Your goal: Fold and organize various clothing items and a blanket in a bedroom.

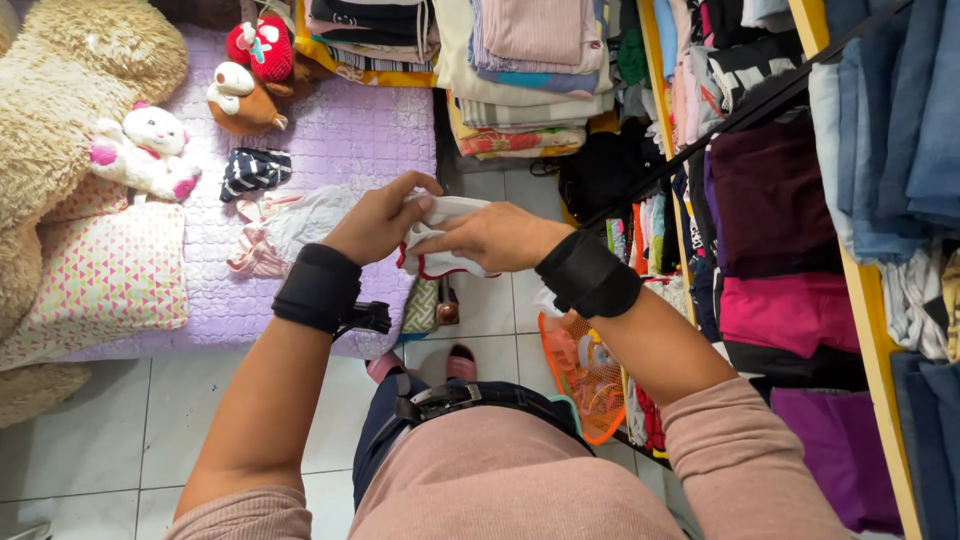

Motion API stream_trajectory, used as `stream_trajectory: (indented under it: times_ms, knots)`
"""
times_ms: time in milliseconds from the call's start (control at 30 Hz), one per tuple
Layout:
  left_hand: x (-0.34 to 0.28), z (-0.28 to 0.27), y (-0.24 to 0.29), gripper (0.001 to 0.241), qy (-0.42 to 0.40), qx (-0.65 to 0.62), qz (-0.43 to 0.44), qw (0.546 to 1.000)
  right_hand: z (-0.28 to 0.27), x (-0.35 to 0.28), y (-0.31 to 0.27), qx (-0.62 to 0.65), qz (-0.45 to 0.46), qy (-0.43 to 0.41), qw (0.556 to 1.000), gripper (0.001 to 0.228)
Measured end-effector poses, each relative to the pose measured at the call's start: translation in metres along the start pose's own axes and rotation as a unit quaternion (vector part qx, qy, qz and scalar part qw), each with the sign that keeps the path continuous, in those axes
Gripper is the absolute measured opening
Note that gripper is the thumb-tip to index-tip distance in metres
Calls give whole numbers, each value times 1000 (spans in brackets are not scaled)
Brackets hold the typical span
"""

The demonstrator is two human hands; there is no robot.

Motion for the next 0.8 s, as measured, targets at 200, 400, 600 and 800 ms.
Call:
stream_trajectory:
  times_ms: [200, 400, 600, 800]
  knots:
    - [-7, 9, 44, 52, -62, -84, -3, 995, -2, -6, 21, 10, 47, 86, 995, 40]
    - [-14, -7, 11, 80, 8, 39, 44, 998, -19, 7, 38, 92, 156, 166, 969, 60]
    - [-13, -24, -75, 43, 2, 160, 18, 987, 26, 45, 49, -150, 221, 59, 962, 35]
    - [-11, -64, -120, 51, 48, -183, -67, 980, 34, 39, 91, 391, 219, 162, 879, 58]
Point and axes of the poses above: each hand's wrist, its own x-axis towards the middle knuckle, its own z-axis out of the palm, y = z × x, the point moved 9 cm from there along x, towards the middle knuckle, and after that the axes turned 5 degrees about -x, right-handed, at the moved point
